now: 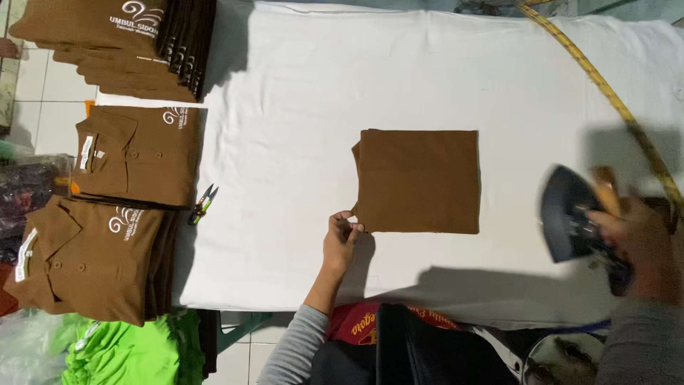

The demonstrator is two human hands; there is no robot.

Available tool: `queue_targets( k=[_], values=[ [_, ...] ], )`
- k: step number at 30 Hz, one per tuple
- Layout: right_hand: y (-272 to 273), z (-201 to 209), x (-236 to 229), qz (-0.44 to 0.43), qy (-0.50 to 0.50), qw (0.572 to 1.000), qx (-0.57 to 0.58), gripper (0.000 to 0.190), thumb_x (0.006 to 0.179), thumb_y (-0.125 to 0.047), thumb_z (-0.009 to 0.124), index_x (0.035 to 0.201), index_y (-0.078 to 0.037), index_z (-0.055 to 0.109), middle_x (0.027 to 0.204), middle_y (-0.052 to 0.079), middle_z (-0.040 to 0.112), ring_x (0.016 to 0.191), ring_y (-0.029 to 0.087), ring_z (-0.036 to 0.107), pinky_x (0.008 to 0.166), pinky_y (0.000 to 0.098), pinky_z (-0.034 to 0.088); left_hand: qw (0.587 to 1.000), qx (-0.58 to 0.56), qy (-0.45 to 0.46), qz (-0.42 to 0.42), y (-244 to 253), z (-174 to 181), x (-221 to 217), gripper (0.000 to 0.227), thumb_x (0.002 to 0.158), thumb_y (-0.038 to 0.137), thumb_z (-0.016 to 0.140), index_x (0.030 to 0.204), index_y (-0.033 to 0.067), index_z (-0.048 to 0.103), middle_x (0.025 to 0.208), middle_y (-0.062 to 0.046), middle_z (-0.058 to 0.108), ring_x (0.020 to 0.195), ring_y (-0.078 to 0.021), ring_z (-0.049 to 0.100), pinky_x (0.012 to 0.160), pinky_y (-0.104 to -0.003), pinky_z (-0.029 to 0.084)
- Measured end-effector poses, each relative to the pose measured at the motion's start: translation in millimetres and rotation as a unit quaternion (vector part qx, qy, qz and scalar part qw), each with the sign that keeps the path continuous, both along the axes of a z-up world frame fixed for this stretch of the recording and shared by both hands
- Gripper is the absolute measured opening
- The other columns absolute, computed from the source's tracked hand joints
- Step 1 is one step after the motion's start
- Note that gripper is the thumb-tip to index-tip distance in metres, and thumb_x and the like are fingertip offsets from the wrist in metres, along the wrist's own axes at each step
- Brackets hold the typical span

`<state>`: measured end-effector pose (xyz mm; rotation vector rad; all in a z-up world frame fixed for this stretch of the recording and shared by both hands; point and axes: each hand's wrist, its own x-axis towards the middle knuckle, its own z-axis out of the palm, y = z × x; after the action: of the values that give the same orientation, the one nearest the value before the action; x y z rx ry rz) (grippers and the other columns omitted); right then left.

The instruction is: The person irons a brown polo shirt on a table using a steam iron and then folds the shirt into a neat square, placing it on top of a stack of similar brown shirts.

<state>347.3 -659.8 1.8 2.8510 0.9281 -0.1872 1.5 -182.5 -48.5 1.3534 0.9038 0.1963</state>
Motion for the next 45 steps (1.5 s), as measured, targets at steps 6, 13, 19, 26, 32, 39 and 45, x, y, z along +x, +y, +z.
queue_targets(
  k=[6,13,19,26,32,39,45],
  values=[
    [290.5,120.2,-100.4,-0.097,0.174,0.978,0.067,0.070,0.078,-0.032,0.062,0.143,-0.020,0.038,0.101,0.024,0.068,0.094,0.041,0.065,0.080,0.0517,0.052,0.993,-0.023,0.099,-0.065,8.7,54.1,5.4,0.053,0.083,0.024,0.071,0.124,0.0143,0.040,0.088,-0.007,0.065,0.090,-0.0255,0.064,0.082,-0.037,0.048],
    [417.9,107.7,-160.9,0.018,0.207,0.978,-0.003,0.048,0.076,-0.028,0.064,0.124,-0.026,0.057,0.090,0.013,0.071,0.082,0.031,0.070,0.064,0.0419,0.057,0.993,-0.004,0.106,-0.059,6.4,18.0,3.9,0.050,0.083,0.024,0.072,0.120,0.0152,0.040,0.084,-0.005,0.065,0.088,-0.0273,0.065,0.082,-0.039,0.047],
    [408.2,136.7,-145.0,0.004,0.215,0.976,0.028,0.041,0.081,-0.016,0.057,0.121,-0.011,0.060,0.095,0.021,0.069,0.086,0.038,0.068,0.073,0.0487,0.054,0.987,0.014,0.133,-0.092,10.4,38.8,5.8,0.048,0.083,0.025,0.069,0.119,0.0172,0.038,0.094,-0.009,0.069,0.098,-0.0304,0.065,0.086,-0.041,0.047],
    [284.6,90.0,-73.5,-0.136,0.172,0.976,0.011,0.040,0.079,-0.026,0.062,0.116,-0.011,0.064,0.099,0.021,0.069,0.095,0.042,0.065,0.081,0.0511,0.050,0.985,0.000,0.148,-0.086,8.3,51.0,9.6,0.045,0.086,0.016,0.065,0.121,0.0153,0.036,0.103,-0.016,0.066,0.108,-0.0344,0.061,0.091,-0.043,0.046],
    [171.0,49.8,-44.3,-0.301,0.162,0.925,0.169,0.028,0.076,-0.028,0.066,0.099,-0.013,0.070,0.077,0.016,0.067,0.071,0.036,0.066,0.064,0.0440,0.049,0.992,-0.034,0.117,-0.036,6.0,51.3,11.0,0.046,0.086,0.010,0.064,0.123,0.0139,0.037,0.097,-0.018,0.063,0.100,-0.0313,0.062,0.086,-0.039,0.046],
    [115.5,80.5,-30.5,-0.368,0.337,0.733,0.463,0.072,0.088,-0.069,0.053,0.117,-0.003,0.059,0.085,0.019,0.065,0.075,0.029,0.063,0.069,0.0383,0.050,0.993,-0.007,0.116,-0.035,4.5,48.2,6.8,0.049,0.086,0.011,0.065,0.125,0.0127,0.034,0.102,-0.028,0.062,0.103,-0.0366,0.059,0.087,-0.040,0.044],
    [127.9,127.5,-5.7,-0.383,0.382,0.833,0.119,0.072,0.082,-0.023,0.063,0.146,-0.029,0.029,0.143,0.020,0.035,0.133,0.031,0.036,0.101,0.0401,0.037,0.984,0.031,0.172,-0.021,-2.0,58.7,15.7,0.042,0.082,0.022,0.065,0.118,0.0193,0.043,0.087,-0.005,0.068,0.081,-0.0130,0.059,0.082,-0.027,0.041]
  ],
)
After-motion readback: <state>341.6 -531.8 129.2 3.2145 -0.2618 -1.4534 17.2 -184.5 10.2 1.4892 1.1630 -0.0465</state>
